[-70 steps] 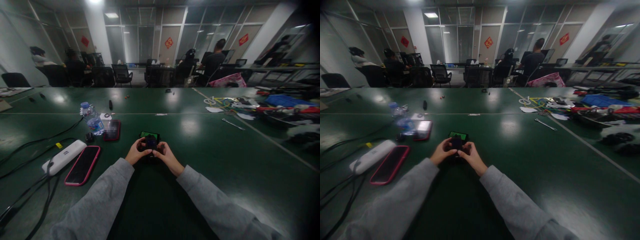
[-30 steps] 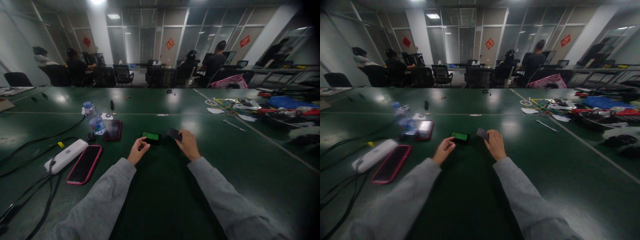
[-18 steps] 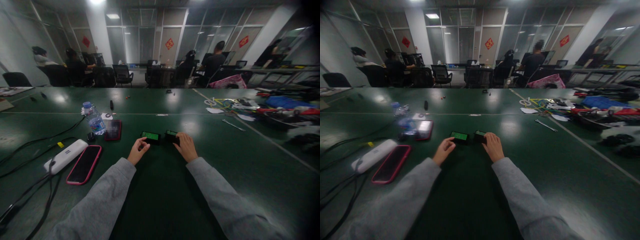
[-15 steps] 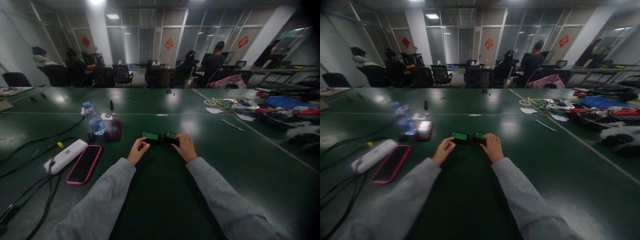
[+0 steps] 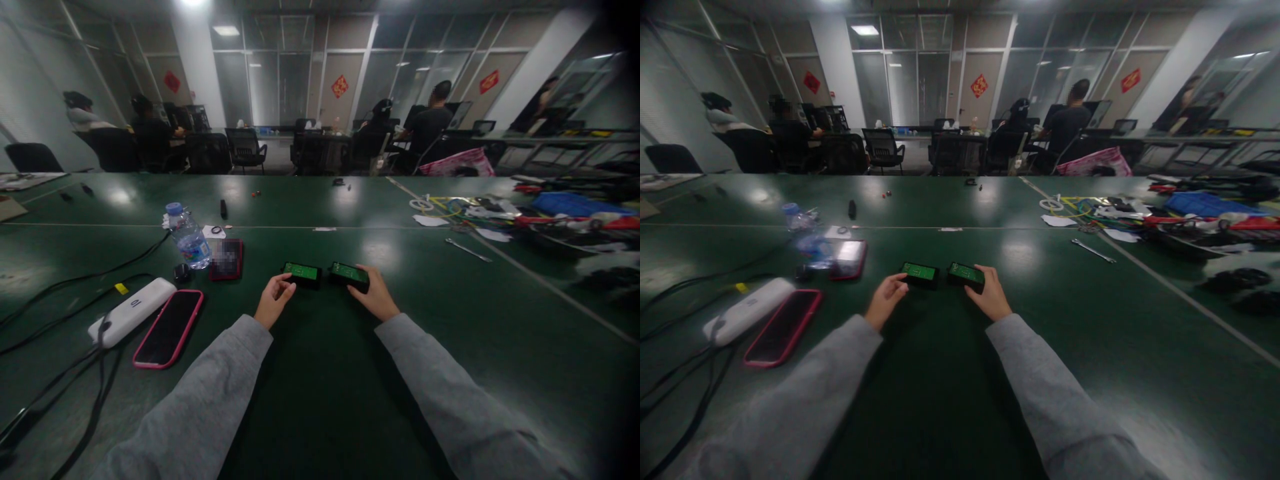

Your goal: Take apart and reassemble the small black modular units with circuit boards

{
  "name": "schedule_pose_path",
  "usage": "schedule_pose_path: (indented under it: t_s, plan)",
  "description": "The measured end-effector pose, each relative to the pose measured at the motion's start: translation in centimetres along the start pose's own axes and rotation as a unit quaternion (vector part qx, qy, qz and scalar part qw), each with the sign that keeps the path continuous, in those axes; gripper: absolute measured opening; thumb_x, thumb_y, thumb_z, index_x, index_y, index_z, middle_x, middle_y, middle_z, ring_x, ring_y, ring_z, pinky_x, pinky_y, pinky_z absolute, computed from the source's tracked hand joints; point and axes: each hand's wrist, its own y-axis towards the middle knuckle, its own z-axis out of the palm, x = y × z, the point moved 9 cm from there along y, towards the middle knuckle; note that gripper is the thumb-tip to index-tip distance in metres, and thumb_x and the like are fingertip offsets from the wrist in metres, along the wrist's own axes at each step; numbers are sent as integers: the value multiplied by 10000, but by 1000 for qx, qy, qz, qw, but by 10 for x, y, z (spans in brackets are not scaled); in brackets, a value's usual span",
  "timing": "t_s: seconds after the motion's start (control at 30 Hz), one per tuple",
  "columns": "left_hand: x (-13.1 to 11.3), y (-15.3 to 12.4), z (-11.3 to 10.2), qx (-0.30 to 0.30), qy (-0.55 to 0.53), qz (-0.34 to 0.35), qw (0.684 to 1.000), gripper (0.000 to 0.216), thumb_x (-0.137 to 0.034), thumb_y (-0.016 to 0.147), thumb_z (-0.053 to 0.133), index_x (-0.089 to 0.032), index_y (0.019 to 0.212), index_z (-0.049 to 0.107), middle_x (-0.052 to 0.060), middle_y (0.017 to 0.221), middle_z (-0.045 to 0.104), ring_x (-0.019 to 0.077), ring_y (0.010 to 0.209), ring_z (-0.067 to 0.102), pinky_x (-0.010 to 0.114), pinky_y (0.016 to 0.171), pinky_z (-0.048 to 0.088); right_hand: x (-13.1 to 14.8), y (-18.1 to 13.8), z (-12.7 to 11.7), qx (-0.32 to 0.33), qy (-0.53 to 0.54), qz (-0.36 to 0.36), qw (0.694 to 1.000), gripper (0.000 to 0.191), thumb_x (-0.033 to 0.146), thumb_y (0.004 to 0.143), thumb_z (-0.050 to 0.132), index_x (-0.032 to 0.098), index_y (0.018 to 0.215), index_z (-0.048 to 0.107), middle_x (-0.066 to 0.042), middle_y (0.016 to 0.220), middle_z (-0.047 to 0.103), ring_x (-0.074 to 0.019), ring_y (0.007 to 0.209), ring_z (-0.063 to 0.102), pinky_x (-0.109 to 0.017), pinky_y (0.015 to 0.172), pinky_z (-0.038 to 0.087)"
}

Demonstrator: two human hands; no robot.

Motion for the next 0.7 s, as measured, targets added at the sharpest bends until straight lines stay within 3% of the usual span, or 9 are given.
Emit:
schedule_pose_path:
  t_s: [0.43,0.57,0.7]
  plan:
    - [-6,-2,-4,-35,-1,-13,999,483,-428,749,701,-164,1136,583,33,873,605,142,822,582,299,777,453,-19,-3,-1,-13,51,71,996,539,504,800,612,174,1197,458,-128,1112,531,-293,1030,534,-480,919,439]
    - [-7,-3,-4,-37,-9,-10,999,469,-415,737,712,-167,1117,595,31,864,608,145,818,583,301,773,454,-18,-3,-4,-19,75,100,992,548,527,765,643,188,1150,450,-103,1056,549,-282,960,554,-453,866,458]
    - [-6,-4,-3,-29,-3,-16,999,467,-411,753,701,-170,1137,586,36,892,610,147,837,584,306,788,455,-8,-1,-7,-26,89,79,993,519,465,756,648,197,1138,420,-93,1071,520,-271,990,537,-427,885,440]
